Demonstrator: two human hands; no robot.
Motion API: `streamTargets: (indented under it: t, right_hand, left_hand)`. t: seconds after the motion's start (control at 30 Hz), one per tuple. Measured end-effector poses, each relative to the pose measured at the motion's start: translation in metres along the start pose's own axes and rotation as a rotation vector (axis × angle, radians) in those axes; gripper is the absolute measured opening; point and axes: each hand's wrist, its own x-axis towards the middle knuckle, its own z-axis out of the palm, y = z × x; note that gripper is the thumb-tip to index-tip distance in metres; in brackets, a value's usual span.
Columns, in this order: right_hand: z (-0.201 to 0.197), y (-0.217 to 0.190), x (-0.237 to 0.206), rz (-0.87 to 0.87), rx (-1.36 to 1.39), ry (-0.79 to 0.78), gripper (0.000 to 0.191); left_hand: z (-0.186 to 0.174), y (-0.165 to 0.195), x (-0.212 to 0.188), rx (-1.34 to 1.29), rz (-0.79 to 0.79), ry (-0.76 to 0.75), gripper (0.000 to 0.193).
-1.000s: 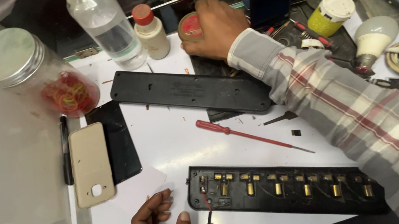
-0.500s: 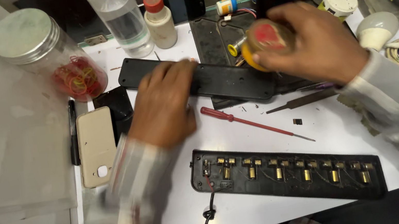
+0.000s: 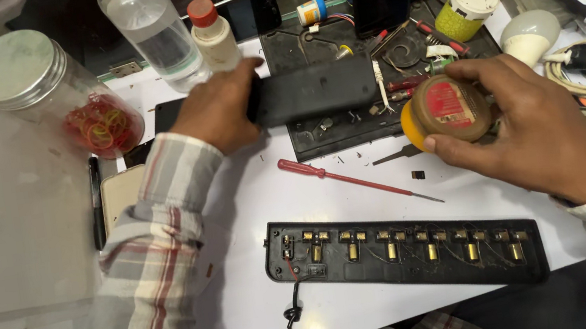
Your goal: The person strips and twists wires, then applies flux to a power strip's internal contacts. They tin the soldering iron tip and solder the wires to the power strip terminals. The person uses a screwdriver, soldering iron, solder, and flux during the process.
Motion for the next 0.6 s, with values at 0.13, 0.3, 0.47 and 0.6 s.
streamTargets:
  t: [0.13,0.3,0.47,0.6]
  right_hand:
    - [0.008,-0.006,-0.001,-0.031,0.025,-0.043,0.079]
    - [0.027,-0.014,0.006,-0.015,0.074,-0.122,0.085]
    - [0.053,-0.014,0.024,-0.058,0.117,-0.135,0.086]
    - [0.071,-0.018,0.042,-0.070,0.147,-0.107,0.083]
  left_hand:
    - [0.003,-0.007,0.015,0.071,-0.023,0.118,0.087]
    - [0.014,-0.003,0.023,0.133,-0.069,0.163,0.087]
    - [0.026,0.030,-0.014,-0.035,0.150,0.403,0.088]
    - [0.035,0.063,-0.035,-0.362,0.149,0.242,0.104]
